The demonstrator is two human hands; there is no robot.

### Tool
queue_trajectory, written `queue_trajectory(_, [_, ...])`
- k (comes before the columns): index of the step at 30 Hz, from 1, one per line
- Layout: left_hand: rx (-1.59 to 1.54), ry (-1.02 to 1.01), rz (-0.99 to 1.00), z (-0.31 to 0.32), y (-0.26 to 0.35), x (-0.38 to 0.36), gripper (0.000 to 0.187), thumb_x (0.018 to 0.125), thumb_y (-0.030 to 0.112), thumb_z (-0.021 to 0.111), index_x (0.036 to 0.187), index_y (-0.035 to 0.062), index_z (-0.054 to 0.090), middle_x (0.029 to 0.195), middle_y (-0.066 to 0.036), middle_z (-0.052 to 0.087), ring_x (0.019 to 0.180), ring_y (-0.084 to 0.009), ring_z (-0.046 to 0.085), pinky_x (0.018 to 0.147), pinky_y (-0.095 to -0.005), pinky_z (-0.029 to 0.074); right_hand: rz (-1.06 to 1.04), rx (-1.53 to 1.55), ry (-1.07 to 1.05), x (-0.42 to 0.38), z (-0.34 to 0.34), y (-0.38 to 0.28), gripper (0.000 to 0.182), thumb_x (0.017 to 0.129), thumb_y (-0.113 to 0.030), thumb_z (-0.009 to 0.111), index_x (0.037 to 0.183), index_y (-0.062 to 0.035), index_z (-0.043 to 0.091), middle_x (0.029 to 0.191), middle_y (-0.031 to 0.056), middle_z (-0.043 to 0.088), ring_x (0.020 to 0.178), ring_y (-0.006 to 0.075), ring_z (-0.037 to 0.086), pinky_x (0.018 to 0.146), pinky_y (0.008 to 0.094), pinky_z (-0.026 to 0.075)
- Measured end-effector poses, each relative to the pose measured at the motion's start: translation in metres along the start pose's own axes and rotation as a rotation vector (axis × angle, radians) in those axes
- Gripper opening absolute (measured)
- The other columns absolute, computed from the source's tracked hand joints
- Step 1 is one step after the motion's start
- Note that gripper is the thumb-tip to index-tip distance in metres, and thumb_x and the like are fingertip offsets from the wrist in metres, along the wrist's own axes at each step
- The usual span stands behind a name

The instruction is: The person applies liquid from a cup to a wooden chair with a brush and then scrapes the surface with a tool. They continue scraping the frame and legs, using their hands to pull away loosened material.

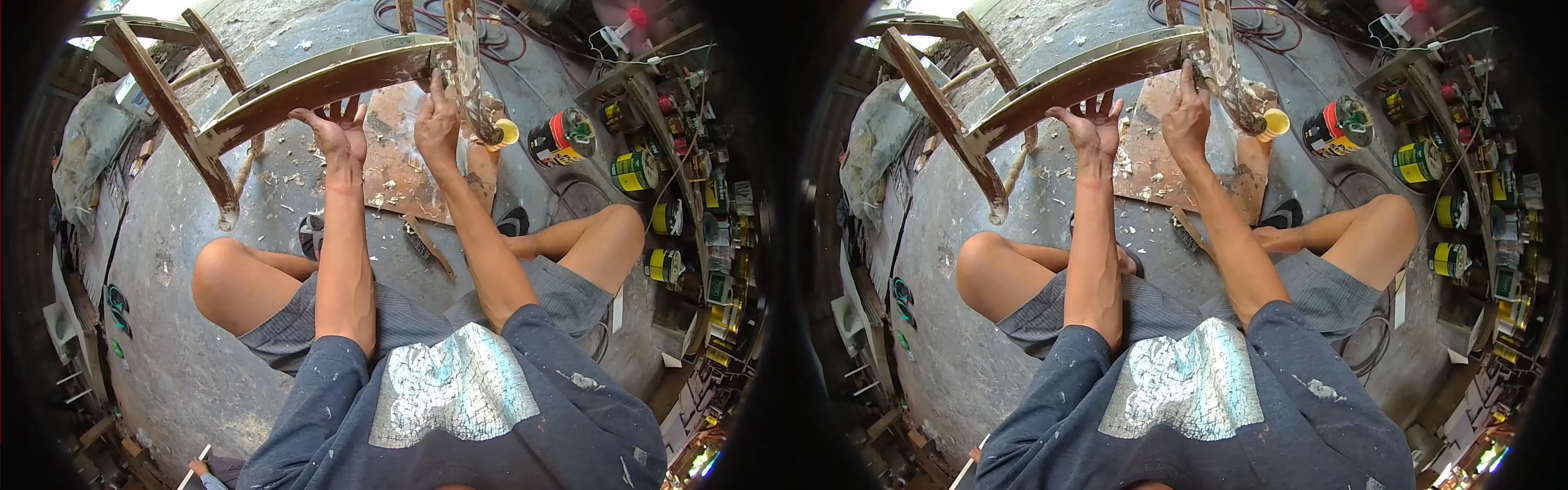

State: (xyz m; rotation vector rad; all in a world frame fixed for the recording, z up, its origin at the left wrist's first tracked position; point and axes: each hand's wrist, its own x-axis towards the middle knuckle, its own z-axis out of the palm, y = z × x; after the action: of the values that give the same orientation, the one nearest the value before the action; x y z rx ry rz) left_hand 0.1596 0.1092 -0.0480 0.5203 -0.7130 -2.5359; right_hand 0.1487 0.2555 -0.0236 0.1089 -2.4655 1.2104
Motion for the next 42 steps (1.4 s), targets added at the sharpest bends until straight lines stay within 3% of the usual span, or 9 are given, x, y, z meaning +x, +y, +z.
queue_trajectory(3, [-0.004,0.004,-0.006,0.007,0.0,0.0,0.096,0.08,0.091,0.03,0.149,0.0257,0.04,0.141,-0.008,0.056,0.129,-0.0367,0.055,0.113,-0.0753,0.016,0.126,0.081,-0.212,-0.02,0.002,-0.011,0.051,0.102,-0.014,0.048,0.153,-0.0153,0.044,0.096,0.0282,0.063,0.086,0.0408,0.064,0.081,0.0476,0.051])
queue_trajectory(8, [0.018,-0.063,-0.012,0.0,0.002,0.004,0.094,0.081,0.091,0.03,0.148,0.0267,0.04,0.143,-0.007,0.055,0.13,-0.0368,0.055,0.113,-0.0752,0.016,0.021,0.116,-0.093,-0.018,0.013,0.001,0.051,0.102,-0.016,0.047,0.153,-0.0183,0.044,0.107,0.03,0.064,0.097,0.0416,0.063,0.089,0.0488,0.049])
queue_trajectory(11, [-0.012,-0.006,-0.029,0.006,0.004,0.002,0.094,0.081,0.091,0.03,0.148,0.027,0.04,0.14,-0.006,0.058,0.13,-0.0359,0.055,0.113,-0.0747,0.017,-0.046,0.009,-0.086,-0.031,0.019,-0.015,0.053,0.101,-0.011,0.048,0.153,-0.0122,0.044,0.085,0.0262,0.06,0.083,0.0381,0.058,0.082,0.0469,0.049])
queue_trajectory(15, [-0.011,0.009,-0.013,0.005,0.001,0.0,0.093,0.081,0.091,0.03,0.149,0.0274,0.039,0.139,-0.006,0.059,0.13,-0.0357,0.055,0.113,-0.0744,0.017,0.238,0.077,-0.152,-0.003,-0.001,-0.011,0.053,0.101,-0.011,0.047,0.154,-0.0105,0.042,0.094,0.032,0.061,0.09,0.0396,0.061,0.083,0.0498,0.049])
queue_trajectory(16, [-0.004,0.017,-0.014,0.002,0.001,-0.003,0.093,0.081,0.091,0.03,0.148,0.0271,0.04,0.139,-0.007,0.059,0.13,-0.036,0.055,0.113,-0.0742,0.017,0.002,-0.028,0.039,0.0,0.004,0.0,0.054,0.102,-0.014,0.046,0.155,-0.0107,0.039,0.097,0.0322,0.063,0.091,0.0404,0.063,0.081,0.0513,0.05])
queue_trajectory(23, [-0.004,-0.011,-0.005,0.003,0.001,0.003,0.095,0.08,0.092,0.03,0.147,0.0262,0.043,0.138,-0.006,0.059,0.128,-0.0358,0.056,0.112,-0.0713,0.022,0.271,0.058,-0.099,-0.006,-0.007,-0.005,0.054,0.103,-0.017,0.047,0.156,-0.0102,0.038,0.095,0.0325,0.061,0.086,0.0433,0.063,0.083,0.0502,0.051])
queue_trajectory(24, [-0.002,-0.043,0.01,-0.003,-0.003,0.008,0.093,0.08,0.091,0.031,0.146,0.0264,0.044,0.137,-0.006,0.06,0.125,-0.0345,0.057,0.104,-0.0655,0.036,0.168,0.031,-0.05,-0.009,0.004,0.01,0.055,0.102,-0.015,0.047,0.156,-0.0119,0.037,0.093,0.0297,0.06,0.081,0.0398,0.063,0.079,0.05,0.051])
queue_trajectory(28, [-0.01,-0.017,0.004,-0.003,-0.003,0.009,0.09,0.08,0.091,0.033,0.142,0.0278,0.046,0.135,-0.005,0.061,0.121,-0.0337,0.059,0.081,-0.0511,0.048,0.18,0.087,-0.131,-0.013,0.001,0.011,0.053,0.101,-0.013,0.049,0.154,-0.011,0.042,0.09,0.0271,0.062,0.08,0.0376,0.064,0.077,0.0471,0.05])
queue_trajectory(42, [-0.091,-0.023,-0.005,0.001,-0.004,0.006,0.085,0.083,0.088,0.036,0.134,0.0224,0.053,0.126,-0.004,0.066,0.11,-0.0263,0.065,0.073,-0.0387,0.049,-0.282,0.078,-0.201,-0.012,0.013,-0.003,0.049,0.1,-0.022,0.058,0.147,-0.0123,0.052,0.111,0.0249,0.068,0.096,0.0418,0.065,0.087,0.0481,0.05])
